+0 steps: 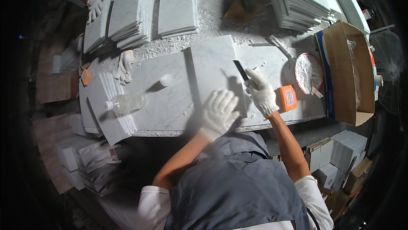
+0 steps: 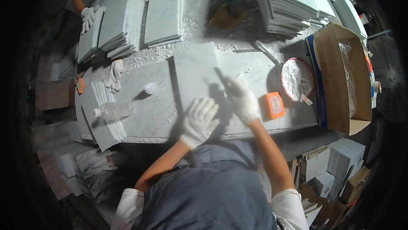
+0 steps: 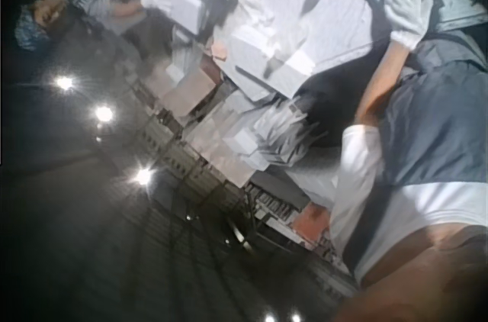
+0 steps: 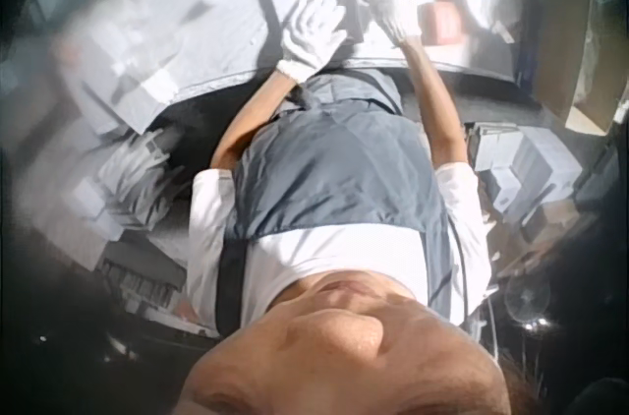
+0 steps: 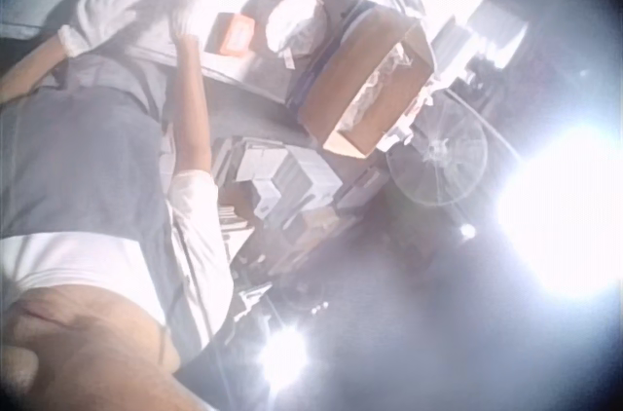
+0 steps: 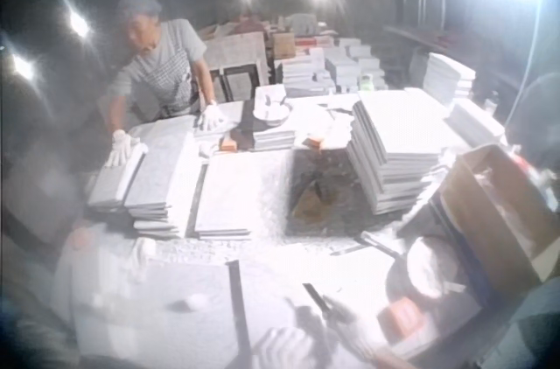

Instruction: The person scrapes the surface of a white rectangular tile with a metal scraper, removing small fragments. They repeatedly lift and place the tile, continuing to scrape different areas. A second person is visible across the table handling similar tiles.

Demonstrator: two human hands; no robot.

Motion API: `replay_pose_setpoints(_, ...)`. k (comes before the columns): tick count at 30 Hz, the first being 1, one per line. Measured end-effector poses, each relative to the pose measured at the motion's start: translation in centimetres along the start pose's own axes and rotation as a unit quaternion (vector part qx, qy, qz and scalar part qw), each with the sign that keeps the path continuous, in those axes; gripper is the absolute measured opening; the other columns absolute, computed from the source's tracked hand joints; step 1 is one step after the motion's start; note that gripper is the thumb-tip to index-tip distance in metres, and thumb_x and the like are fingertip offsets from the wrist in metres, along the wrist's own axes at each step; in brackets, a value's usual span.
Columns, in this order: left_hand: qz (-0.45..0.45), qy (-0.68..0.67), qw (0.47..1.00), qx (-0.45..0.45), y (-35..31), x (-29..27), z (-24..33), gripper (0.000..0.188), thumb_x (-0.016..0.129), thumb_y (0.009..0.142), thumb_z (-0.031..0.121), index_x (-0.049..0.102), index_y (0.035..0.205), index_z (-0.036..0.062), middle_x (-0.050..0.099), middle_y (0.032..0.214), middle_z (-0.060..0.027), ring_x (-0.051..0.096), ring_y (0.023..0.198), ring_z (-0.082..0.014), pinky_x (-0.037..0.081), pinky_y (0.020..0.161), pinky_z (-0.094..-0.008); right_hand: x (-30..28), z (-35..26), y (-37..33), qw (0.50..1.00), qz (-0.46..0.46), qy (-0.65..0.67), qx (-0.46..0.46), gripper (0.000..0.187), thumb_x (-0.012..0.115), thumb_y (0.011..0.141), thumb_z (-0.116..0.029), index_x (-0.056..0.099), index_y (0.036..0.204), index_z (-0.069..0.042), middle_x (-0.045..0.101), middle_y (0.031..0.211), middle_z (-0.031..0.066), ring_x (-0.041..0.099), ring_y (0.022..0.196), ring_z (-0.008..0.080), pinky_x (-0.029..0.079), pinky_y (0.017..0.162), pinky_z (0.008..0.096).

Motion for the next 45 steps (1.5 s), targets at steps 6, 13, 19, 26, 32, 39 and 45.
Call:
replay_pose_setpoints(6,0.083,0.014,0.996,0.041,-1.4,-0.1,-0.6,0.038,0.066,0.086,0.033,0.069,0.109,0.0028,0.064,0.124,-0.0162,0.055,0.128,-0.0354,0.039,0.116,-0.0506,2.1,-3.0,2.4,0.934,0.028,-0.300,-0.191,0.039,0.067,0.093,-0.017,0.068,0.132,-0.019,0.073,0.099,0.0134,0.068,0.080,0.0336,0.056,0.072,0.0417)
replay_pose_setpoints(13,0.032,0.006,0.999,-0.016,-2.1,1.1,-0.5,0.041,0.061,0.093,0.033,0.063,0.123,0.0052,0.060,0.133,-0.0113,0.049,0.134,-0.0280,0.032,0.121,-0.0441,2.5,-4.2,2.8,0.913,-0.005,-0.368,-0.177,0.039,0.060,0.098,-0.021,0.063,0.137,-0.023,0.072,0.101,0.0095,0.070,0.082,0.0337,0.057,0.071,0.0420)
replay_pose_setpoints(19,0.095,-0.003,0.995,0.024,-1.2,0.2,-0.3,0.033,0.068,0.082,0.029,0.068,0.102,0.0025,0.065,0.116,-0.0167,0.059,0.120,-0.0360,0.044,0.111,-0.0500,2.9,-2.9,4.3,0.913,-0.015,-0.336,-0.232,0.044,0.060,0.097,-0.019,0.061,0.141,-0.024,0.072,0.100,0.0101,0.071,0.080,0.0329,0.057,0.065,0.0397)
replay_pose_setpoints(26,0.105,0.009,0.994,0.035,-1.0,-0.4,-0.3,0.033,0.064,0.083,0.028,0.068,0.105,0.0038,0.065,0.115,-0.0157,0.059,0.119,-0.0352,0.045,0.109,-0.0483,3.2,-3.3,4.4,0.889,-0.006,-0.378,-0.258,0.043,0.061,0.097,-0.014,0.063,0.139,-0.023,0.070,0.100,0.0145,0.069,0.077,0.0347,0.055,0.064,0.0436)
replay_pose_setpoints(32,0.094,0.016,0.995,0.024,-1.4,0.8,-0.2,0.033,0.061,0.087,0.028,0.069,0.111,0.0063,0.064,0.119,-0.0131,0.057,0.123,-0.0327,0.044,0.111,-0.0468,3.1,-3.0,6.0,0.911,-0.057,-0.313,-0.263,0.043,0.060,0.097,-0.013,0.063,0.138,-0.023,0.070,0.102,0.0138,0.069,0.077,0.0337,0.056,0.064,0.0423)
replay_pose_setpoints(39,0.064,0.008,0.998,-0.010,-2.3,1.9,-0.4,0.039,0.066,0.092,0.033,0.069,0.121,0.0087,0.061,0.133,-0.0104,0.051,0.131,-0.0307,0.036,0.119,-0.0486,3.3,-2.2,5.3,0.877,-0.062,-0.311,-0.360,0.050,0.058,0.094,-0.006,0.062,0.142,-0.021,0.071,0.104,0.0114,0.070,0.076,0.0295,0.056,0.062,0.0387)
replay_pose_setpoints(45,0.054,0.150,0.987,0.026,-2.7,3.2,-1.0,0.039,0.066,0.092,0.033,0.070,0.121,0.0082,0.061,0.133,-0.0108,0.050,0.133,-0.0313,0.037,0.118,-0.0490,1.9,-3.9,6.4,0.899,-0.225,-0.330,-0.181,0.052,0.051,0.102,-0.020,0.046,0.154,-0.021,0.066,0.131,0.0092,0.067,0.116,0.0257,0.056,0.094,0.0366)
Point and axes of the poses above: each hand's wrist, its own y-axis towards the middle knuckle, its own x-axis out of the palm, z = x × y, the point moved 2 cm from there along y, towards the middle knuckle
